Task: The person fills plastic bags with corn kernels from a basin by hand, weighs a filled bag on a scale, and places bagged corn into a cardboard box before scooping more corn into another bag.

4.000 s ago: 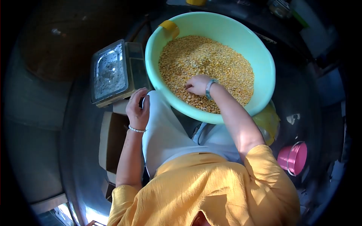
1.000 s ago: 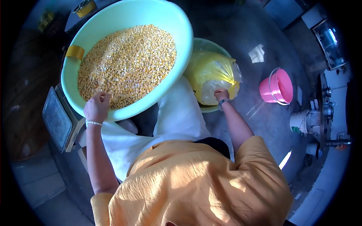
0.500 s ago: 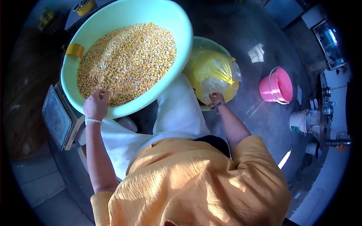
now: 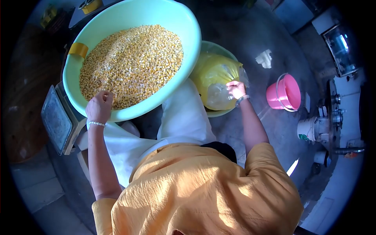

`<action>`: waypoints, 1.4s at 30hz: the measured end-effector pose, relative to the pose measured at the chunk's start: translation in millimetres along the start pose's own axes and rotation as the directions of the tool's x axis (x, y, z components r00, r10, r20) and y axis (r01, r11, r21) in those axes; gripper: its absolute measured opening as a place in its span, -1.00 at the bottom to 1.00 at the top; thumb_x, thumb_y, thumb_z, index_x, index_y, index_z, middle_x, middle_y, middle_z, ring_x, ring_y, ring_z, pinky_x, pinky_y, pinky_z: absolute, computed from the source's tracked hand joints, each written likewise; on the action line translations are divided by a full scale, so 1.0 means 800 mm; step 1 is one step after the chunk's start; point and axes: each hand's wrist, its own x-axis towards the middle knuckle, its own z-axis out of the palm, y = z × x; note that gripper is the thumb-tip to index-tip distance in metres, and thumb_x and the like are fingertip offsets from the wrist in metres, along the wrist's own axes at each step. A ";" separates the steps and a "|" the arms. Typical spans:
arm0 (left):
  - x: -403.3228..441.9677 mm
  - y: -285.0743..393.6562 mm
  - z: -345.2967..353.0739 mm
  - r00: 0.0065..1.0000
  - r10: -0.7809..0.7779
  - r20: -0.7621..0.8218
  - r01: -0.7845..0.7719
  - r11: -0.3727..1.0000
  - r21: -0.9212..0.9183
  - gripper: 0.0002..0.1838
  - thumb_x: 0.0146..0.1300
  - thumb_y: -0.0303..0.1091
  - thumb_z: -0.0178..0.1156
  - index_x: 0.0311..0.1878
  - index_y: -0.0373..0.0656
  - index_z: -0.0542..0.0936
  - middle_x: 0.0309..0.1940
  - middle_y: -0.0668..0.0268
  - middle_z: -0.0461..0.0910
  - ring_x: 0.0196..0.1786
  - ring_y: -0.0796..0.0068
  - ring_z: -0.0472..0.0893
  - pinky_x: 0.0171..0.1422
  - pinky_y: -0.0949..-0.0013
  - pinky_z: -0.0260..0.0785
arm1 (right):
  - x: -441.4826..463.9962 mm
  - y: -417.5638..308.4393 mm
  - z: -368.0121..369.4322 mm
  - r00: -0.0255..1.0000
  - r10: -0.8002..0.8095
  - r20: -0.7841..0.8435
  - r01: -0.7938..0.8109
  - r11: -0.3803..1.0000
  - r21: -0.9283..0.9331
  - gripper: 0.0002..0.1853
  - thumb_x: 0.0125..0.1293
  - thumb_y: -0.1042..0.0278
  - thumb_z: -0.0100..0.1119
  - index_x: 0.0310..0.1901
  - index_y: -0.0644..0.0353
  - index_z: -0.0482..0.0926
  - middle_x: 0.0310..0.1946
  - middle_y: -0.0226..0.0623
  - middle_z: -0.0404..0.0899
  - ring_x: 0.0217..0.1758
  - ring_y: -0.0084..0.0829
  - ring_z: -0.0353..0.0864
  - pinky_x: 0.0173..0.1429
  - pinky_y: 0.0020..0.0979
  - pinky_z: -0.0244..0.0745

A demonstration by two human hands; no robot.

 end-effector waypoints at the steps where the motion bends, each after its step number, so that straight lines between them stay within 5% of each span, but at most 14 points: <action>1: 0.000 -0.001 0.001 1.000 0.000 0.001 0.000 1.000 -0.003 -0.76 0.14 -0.13 0.10 -0.32 -0.04 0.64 -0.46 0.23 0.63 -0.34 0.16 0.61 -0.22 0.23 0.42 | 0.002 -0.010 -0.004 0.993 -0.047 -0.111 0.028 0.986 -0.165 -0.85 0.04 0.65 0.07 -0.43 0.22 0.63 -0.63 -0.41 0.51 -0.66 -0.65 0.41 -0.65 -0.59 0.26; 7: 0.000 0.000 -0.001 1.000 -0.019 0.013 0.019 1.000 -0.009 -0.78 0.13 -0.13 0.11 -0.34 -0.03 0.64 -0.46 0.25 0.64 -0.35 0.18 0.61 -0.21 0.22 0.42 | -0.008 -0.093 -0.001 0.964 -0.260 -0.054 0.265 0.947 0.181 -0.84 0.07 0.71 0.02 -0.40 0.31 0.59 -0.51 -0.32 0.57 -0.51 -0.55 0.56 -0.46 -0.61 0.44; 10: 0.000 -0.003 0.000 1.000 -0.021 0.003 0.021 1.000 -0.018 -0.78 0.12 -0.13 0.12 -0.35 -0.03 0.64 -0.47 0.25 0.64 -0.35 0.19 0.61 -0.20 0.22 0.42 | -0.023 -0.146 0.016 0.966 -0.259 -0.021 0.247 0.889 0.386 -0.84 0.01 0.76 0.11 -0.34 0.34 0.56 -0.49 -0.28 0.56 -0.46 -0.50 0.58 -0.35 -0.56 0.52; 14: -0.001 -0.004 0.002 1.000 -0.013 -0.020 0.013 1.000 -0.006 -0.77 0.11 -0.11 0.13 -0.35 -0.04 0.64 -0.49 0.23 0.63 -0.36 0.19 0.61 -0.20 0.22 0.41 | -0.035 -0.202 0.037 0.909 -0.415 0.042 0.347 0.809 0.475 -0.84 0.09 0.68 0.07 -0.28 0.32 0.56 -0.44 -0.23 0.58 -0.42 -0.45 0.59 -0.32 -0.51 0.53; 21: -0.001 -0.007 0.003 0.999 -0.005 -0.037 0.004 1.000 -0.010 -0.72 0.08 -0.05 0.17 -0.33 -0.04 0.63 -0.53 0.20 0.62 -0.37 0.18 0.61 -0.22 0.19 0.42 | -0.054 -0.294 0.101 0.612 -0.718 0.330 0.247 0.570 0.784 -0.78 0.11 0.67 -0.01 -0.19 0.38 0.53 -0.29 -0.15 0.58 -0.30 -0.26 0.64 -0.10 -0.31 0.58; 23: -0.001 -0.006 0.002 0.999 0.003 -0.053 -0.003 1.000 -0.011 -0.70 0.07 -0.03 0.18 -0.31 -0.05 0.62 -0.51 0.22 0.62 -0.37 0.18 0.61 -0.21 0.20 0.43 | -0.058 -0.311 0.131 0.570 -0.723 0.391 0.210 0.588 0.781 -0.77 0.08 0.67 -0.01 -0.19 0.39 0.53 -0.28 -0.14 0.58 -0.31 -0.26 0.64 -0.10 -0.32 0.58; 25: -0.003 0.001 -0.009 0.999 0.018 -0.038 -0.025 0.980 -0.197 -0.65 0.06 -0.06 0.23 -0.20 -0.11 0.60 -0.48 0.23 0.63 -0.39 0.29 0.63 -0.25 0.30 0.46 | -0.061 -0.326 0.168 0.534 -0.720 0.443 0.174 0.606 0.776 -0.77 0.07 0.66 0.00 -0.20 0.38 0.54 -0.30 -0.15 0.59 -0.31 -0.29 0.64 -0.09 -0.33 0.58; 27: 0.002 0.005 -0.004 0.994 0.076 -0.077 -0.107 0.754 -0.648 -0.58 0.09 -0.11 0.26 -0.07 -0.18 0.55 -0.45 0.23 0.63 -0.39 0.42 0.63 -0.28 0.39 0.46 | -0.065 -0.339 0.210 0.493 -0.710 0.502 0.202 0.655 0.728 -0.79 0.05 0.62 0.05 -0.23 0.34 0.56 -0.42 -0.21 0.61 -0.34 -0.40 0.64 -0.12 -0.40 0.56; 31: 0.009 0.048 -0.037 0.950 0.255 0.180 0.073 0.381 -0.922 -0.44 0.20 -0.10 0.18 0.14 -0.30 0.39 -0.24 0.25 0.57 -0.23 0.53 0.55 -0.11 0.50 0.41 | -0.072 -0.348 0.300 0.516 -0.625 0.586 0.169 0.745 0.645 -0.81 0.05 0.60 0.05 -0.26 0.30 0.57 -0.39 -0.25 0.61 -0.33 -0.44 0.63 -0.11 -0.42 0.55; 34: 0.035 0.055 -0.020 0.970 0.227 0.088 0.003 0.352 -0.936 -0.37 0.12 -0.02 0.25 0.09 -0.35 0.43 -0.19 0.11 0.58 -0.17 0.38 0.58 -0.10 0.37 0.43 | -0.071 -0.347 0.358 0.490 -0.572 0.657 0.114 0.790 0.602 -0.81 0.04 0.57 0.07 -0.26 0.30 0.57 -0.39 -0.27 0.60 -0.35 -0.44 0.62 -0.12 -0.44 0.54; 38: 0.081 0.030 0.001 0.995 0.105 0.005 -0.062 0.624 -0.779 -0.60 0.08 -0.16 0.25 -0.16 -0.33 0.58 -0.36 0.14 0.62 -0.32 0.45 0.61 -0.22 0.40 0.44 | -0.059 -0.337 0.414 0.436 -0.507 0.744 -0.043 0.814 0.580 -0.79 0.04 0.59 0.05 -0.24 0.32 0.55 -0.40 -0.25 0.59 -0.37 -0.41 0.62 -0.19 -0.37 0.58; 41: 0.111 0.000 0.017 0.992 -0.067 0.110 0.128 0.584 -0.801 -0.70 0.05 -0.23 0.23 -0.29 -0.31 0.60 -0.45 0.15 0.62 -0.37 0.50 0.61 -0.30 0.43 0.43 | -0.032 -0.334 0.441 0.486 -0.514 0.707 -0.041 0.795 0.606 -0.80 0.04 0.59 0.04 -0.25 0.31 0.55 -0.42 -0.25 0.59 -0.43 -0.44 0.60 -0.24 -0.37 0.58; 42: 0.120 -0.010 0.021 0.992 -0.059 0.111 0.124 0.614 -0.780 -0.63 0.10 -0.16 0.23 -0.18 -0.29 0.57 -0.35 0.16 0.62 -0.32 0.53 0.60 -0.33 0.43 0.44 | -0.025 -0.334 0.446 0.502 -0.510 0.699 -0.041 0.793 0.607 -0.81 0.05 0.57 0.04 -0.25 0.30 0.54 -0.44 -0.26 0.58 -0.46 -0.45 0.59 -0.29 -0.38 0.58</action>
